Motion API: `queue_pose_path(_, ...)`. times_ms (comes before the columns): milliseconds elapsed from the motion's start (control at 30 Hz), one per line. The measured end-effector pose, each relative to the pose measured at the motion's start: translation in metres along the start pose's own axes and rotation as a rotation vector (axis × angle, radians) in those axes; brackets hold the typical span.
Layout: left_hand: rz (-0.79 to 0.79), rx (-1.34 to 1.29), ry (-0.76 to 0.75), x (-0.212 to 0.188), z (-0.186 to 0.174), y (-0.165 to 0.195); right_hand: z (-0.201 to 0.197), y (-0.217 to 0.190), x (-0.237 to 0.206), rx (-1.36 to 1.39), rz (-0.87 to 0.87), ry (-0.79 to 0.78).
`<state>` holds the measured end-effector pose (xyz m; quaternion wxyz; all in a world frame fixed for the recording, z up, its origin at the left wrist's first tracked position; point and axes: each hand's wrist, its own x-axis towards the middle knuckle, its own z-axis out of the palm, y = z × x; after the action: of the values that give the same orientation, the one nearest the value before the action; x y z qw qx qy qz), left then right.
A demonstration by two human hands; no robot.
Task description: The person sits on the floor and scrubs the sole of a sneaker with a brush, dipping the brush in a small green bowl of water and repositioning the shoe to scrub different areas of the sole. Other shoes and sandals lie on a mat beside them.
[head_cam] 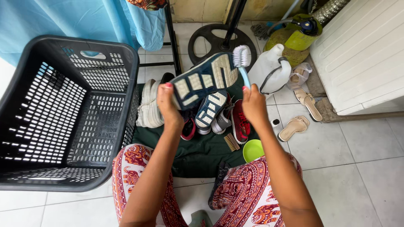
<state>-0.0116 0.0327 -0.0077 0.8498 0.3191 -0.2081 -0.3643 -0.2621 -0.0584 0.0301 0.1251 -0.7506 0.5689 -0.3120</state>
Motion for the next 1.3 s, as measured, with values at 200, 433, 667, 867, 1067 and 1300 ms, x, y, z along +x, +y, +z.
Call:
queue_pose_path(200, 0.129, -0.070, 0.082, 0.003, -0.003, 0.004, 0.018, -0.079, -0.088, 0.110, -0.251, -0.267)
queue_pose_path(433, -0.072, -0.118, 0.088, -0.003, 0.005, 0.013, -0.007, -0.049, -0.019, -0.153, -0.138, -0.092)
queue_pose_path(667, -0.190, -0.122, 0.123, 0.000, 0.004, 0.008, 0.004, -0.099, -0.083, 0.062, -0.252, -0.283)
queue_pose_path(867, -0.292, -0.140, 0.167, 0.008, -0.005, 0.014, 0.005, -0.109, -0.059, -0.134, -0.196, -0.307)
queue_pose_path(1067, -0.282, -0.076, 0.145, 0.005, -0.007, 0.003, -0.004, -0.087, -0.032, -0.084, 0.046, -0.191)
queue_pose_path(1300, -0.373, -0.203, 0.234, 0.019, -0.024, 0.022, 0.031, -0.115, -0.106, 0.011, -0.429, -0.371)
